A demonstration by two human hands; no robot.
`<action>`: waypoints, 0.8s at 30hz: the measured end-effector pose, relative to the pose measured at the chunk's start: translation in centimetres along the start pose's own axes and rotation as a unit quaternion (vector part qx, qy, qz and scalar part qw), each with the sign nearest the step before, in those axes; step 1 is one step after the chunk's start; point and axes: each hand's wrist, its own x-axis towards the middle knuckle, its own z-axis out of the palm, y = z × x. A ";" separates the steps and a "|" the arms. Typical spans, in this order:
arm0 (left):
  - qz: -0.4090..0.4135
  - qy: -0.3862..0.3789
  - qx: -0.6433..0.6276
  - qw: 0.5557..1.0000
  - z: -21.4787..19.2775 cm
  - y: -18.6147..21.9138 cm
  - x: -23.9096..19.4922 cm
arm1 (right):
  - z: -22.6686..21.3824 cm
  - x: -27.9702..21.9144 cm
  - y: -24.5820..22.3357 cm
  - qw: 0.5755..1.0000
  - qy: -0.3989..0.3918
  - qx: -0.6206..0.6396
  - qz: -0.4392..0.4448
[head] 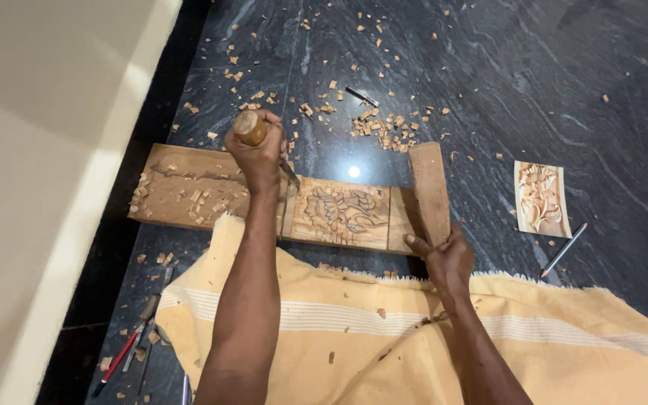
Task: The person is carving a design into a rectangular wooden block using a chisel and a wooden mallet. They repeatedly strike the chisel to remove wood shavings and refine the pattern on the block's surface.
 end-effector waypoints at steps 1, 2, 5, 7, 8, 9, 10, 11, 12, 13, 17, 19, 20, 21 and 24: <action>0.008 -0.006 0.002 1.000 0.0 0.1 0.0 | 0.0 0.1 0.0 1.000 -0.001 -0.002 0.005; 0.015 -0.011 0.004 1.000 0.1 0.2 0.0 | 0.1 0.3 0.1 1.000 -0.002 -0.003 0.010; 0.007 0.006 0.005 1.000 0.2 0.3 -0.1 | 0.1 0.5 0.2 1.000 -0.005 0.008 0.002; 0.006 0.000 0.005 1.000 0.1 0.3 0.0 | 0.1 0.5 0.2 1.000 -0.005 0.000 0.009; 0.006 -0.003 0.005 1.000 0.1 0.2 0.0 | 0.1 0.4 0.2 1.000 -0.005 -0.004 0.013; 0.009 -0.005 0.012 1.000 0.0 0.2 -0.1 | 0.1 0.4 0.2 1.000 -0.001 -0.013 0.005; 0.012 -0.008 0.018 1.000 -0.1 0.1 -0.1 | 0.1 0.4 0.3 1.000 0.002 -0.021 -0.003; 0.016 -0.009 0.024 1.000 -0.1 0.0 -0.1 | 0.1 0.5 0.3 0.999 0.006 -0.030 -0.011; 0.014 -0.006 0.032 0.999 -0.1 -0.1 -0.1 | 0.1 0.6 0.4 1.000 -0.001 -0.024 0.001; 0.012 -0.005 0.040 0.999 0.1 -0.3 0.1 | 0.1 0.8 0.6 1.000 -0.007 -0.018 0.012; 0.008 -0.002 0.096 0.995 0.9 -0.9 0.6 | 0.5 1.2 1.4 0.999 -0.021 -0.024 0.021; -0.031 0.043 0.092 0.994 1.2 -1.1 0.7 | 0.1 0.8 1.0 0.999 -0.017 0.028 -0.033; -0.050 0.065 0.089 0.993 1.3 -1.2 0.6 | -0.4 0.5 0.4 0.997 -0.014 0.054 -0.060; -0.036 0.051 0.095 0.994 1.2 -1.1 0.6 | -1.0 0.2 -0.7 0.991 0.017 0.079 -0.104; 0.028 0.002 0.107 0.994 0.7 -0.9 -0.1 | -5.2 -0.5 -5.6 0.955 0.094 0.171 -0.225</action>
